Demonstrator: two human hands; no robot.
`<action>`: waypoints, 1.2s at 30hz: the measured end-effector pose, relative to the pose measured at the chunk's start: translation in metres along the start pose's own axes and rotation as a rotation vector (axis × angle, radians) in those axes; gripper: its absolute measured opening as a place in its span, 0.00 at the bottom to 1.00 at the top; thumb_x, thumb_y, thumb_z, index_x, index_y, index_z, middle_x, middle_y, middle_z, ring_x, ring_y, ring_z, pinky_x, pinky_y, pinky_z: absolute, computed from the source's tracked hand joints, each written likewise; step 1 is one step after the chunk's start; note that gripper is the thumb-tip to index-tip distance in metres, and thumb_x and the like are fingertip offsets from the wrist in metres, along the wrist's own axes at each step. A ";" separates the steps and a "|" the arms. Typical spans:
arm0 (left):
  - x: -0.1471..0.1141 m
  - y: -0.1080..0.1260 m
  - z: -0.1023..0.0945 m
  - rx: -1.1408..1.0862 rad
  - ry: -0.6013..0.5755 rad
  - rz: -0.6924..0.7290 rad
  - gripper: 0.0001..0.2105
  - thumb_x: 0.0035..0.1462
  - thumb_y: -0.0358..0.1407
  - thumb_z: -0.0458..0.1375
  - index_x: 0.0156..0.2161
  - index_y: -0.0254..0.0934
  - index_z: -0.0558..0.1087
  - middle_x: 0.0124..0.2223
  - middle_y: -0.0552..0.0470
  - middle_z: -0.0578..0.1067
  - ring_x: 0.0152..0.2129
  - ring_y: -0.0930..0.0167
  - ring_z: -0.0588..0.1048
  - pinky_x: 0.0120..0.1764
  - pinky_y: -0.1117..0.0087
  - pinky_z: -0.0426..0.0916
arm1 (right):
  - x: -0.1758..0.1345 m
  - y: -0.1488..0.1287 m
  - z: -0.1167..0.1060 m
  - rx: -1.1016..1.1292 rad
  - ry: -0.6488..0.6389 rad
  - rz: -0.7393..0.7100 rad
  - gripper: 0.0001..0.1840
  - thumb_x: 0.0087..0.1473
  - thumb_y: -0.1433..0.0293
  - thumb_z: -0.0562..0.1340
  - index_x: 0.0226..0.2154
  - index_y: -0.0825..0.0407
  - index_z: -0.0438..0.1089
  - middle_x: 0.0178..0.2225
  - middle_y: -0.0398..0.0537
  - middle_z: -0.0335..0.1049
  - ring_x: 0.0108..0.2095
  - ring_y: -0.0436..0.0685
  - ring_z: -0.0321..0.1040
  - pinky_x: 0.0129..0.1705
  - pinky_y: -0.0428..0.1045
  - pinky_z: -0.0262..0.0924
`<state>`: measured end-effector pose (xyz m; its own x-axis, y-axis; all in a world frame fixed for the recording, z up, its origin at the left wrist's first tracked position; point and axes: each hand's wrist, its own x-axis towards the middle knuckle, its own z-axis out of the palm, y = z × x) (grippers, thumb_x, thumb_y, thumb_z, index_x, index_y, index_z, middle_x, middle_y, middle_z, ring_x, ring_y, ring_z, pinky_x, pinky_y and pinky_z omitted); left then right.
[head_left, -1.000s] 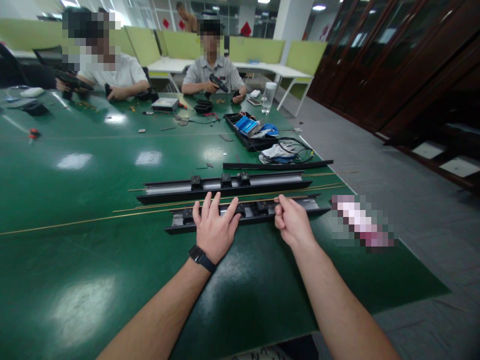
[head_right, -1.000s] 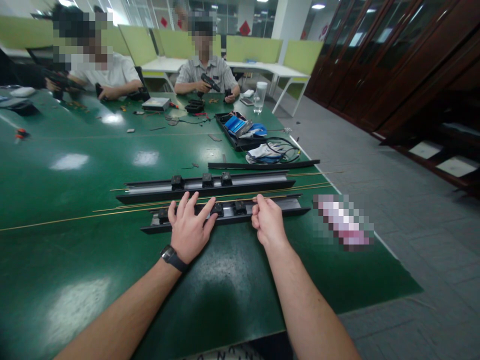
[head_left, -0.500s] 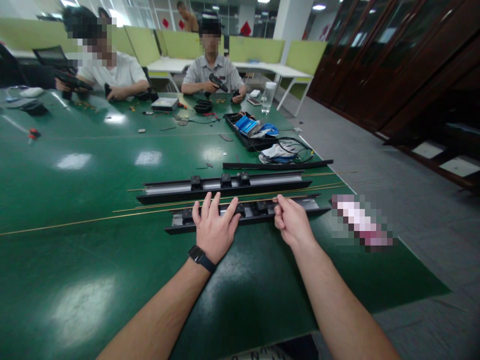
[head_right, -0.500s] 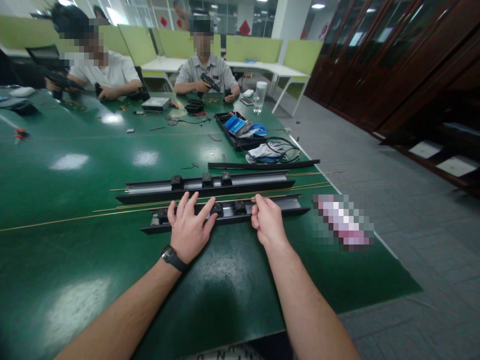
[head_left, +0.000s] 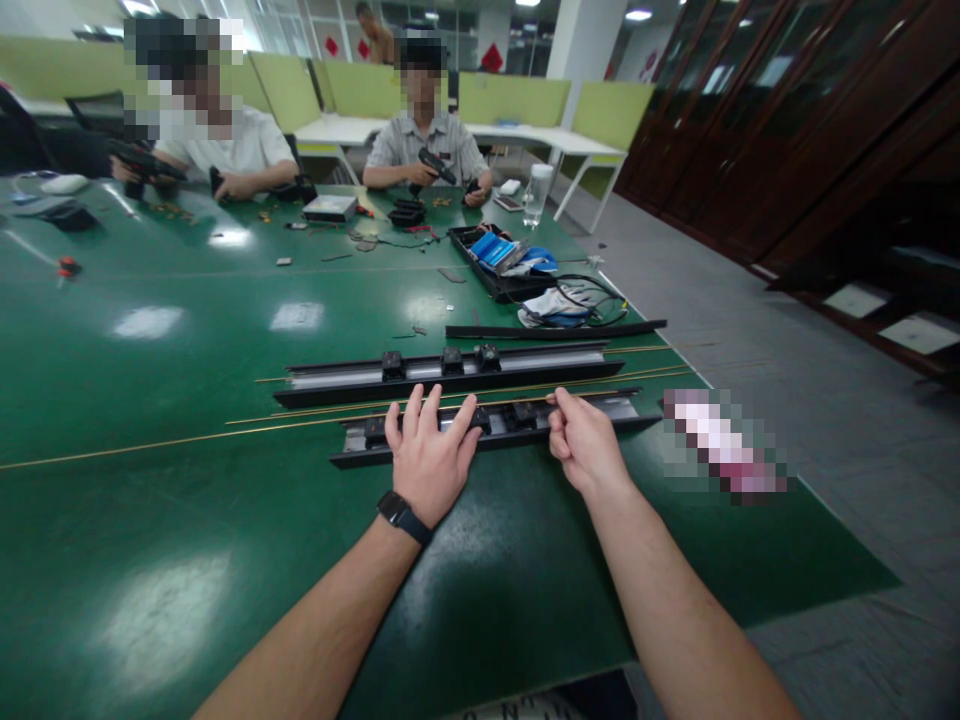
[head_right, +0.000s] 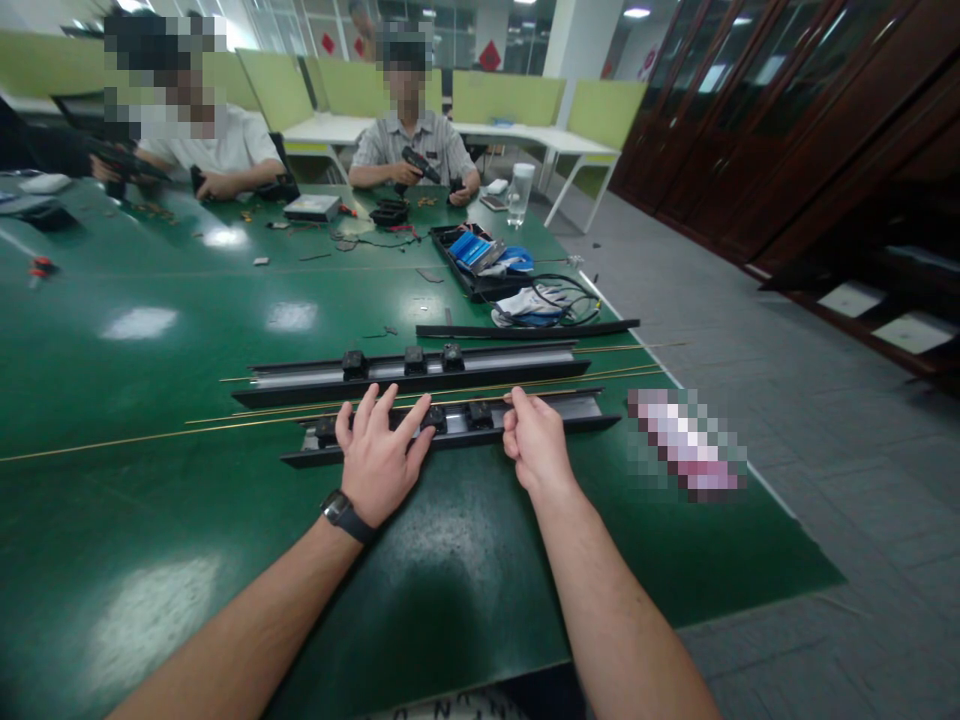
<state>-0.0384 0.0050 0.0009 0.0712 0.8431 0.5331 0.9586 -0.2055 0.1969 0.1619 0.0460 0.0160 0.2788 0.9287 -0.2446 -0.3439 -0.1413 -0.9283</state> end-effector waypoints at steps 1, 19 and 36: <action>0.000 0.000 0.000 -0.001 0.001 0.001 0.20 0.64 0.44 0.56 0.61 0.54 0.69 0.65 0.42 0.66 0.66 0.52 0.58 0.64 0.42 0.46 | 0.000 0.000 0.000 -0.006 -0.007 0.002 0.16 0.53 0.58 0.69 0.31 0.53 0.68 0.16 0.35 0.60 0.08 0.42 0.47 0.09 0.39 0.37; -0.001 -0.001 0.002 0.012 0.005 0.005 0.20 0.65 0.46 0.54 0.61 0.54 0.68 0.65 0.42 0.65 0.66 0.54 0.57 0.64 0.43 0.46 | -0.001 0.000 0.001 0.022 0.000 0.007 0.15 0.53 0.59 0.69 0.31 0.53 0.69 0.16 0.35 0.60 0.08 0.42 0.47 0.09 0.39 0.37; 0.000 0.000 0.002 0.018 -0.003 -0.001 0.20 0.64 0.47 0.54 0.61 0.55 0.69 0.65 0.42 0.66 0.66 0.53 0.58 0.64 0.43 0.47 | 0.001 0.002 0.000 0.002 -0.014 -0.001 0.16 0.51 0.59 0.70 0.31 0.55 0.71 0.16 0.36 0.60 0.08 0.41 0.48 0.09 0.39 0.37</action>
<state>-0.0384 0.0056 -0.0010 0.0712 0.8445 0.5308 0.9635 -0.1959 0.1824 0.1613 0.0468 0.0140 0.2667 0.9335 -0.2395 -0.3457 -0.1393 -0.9280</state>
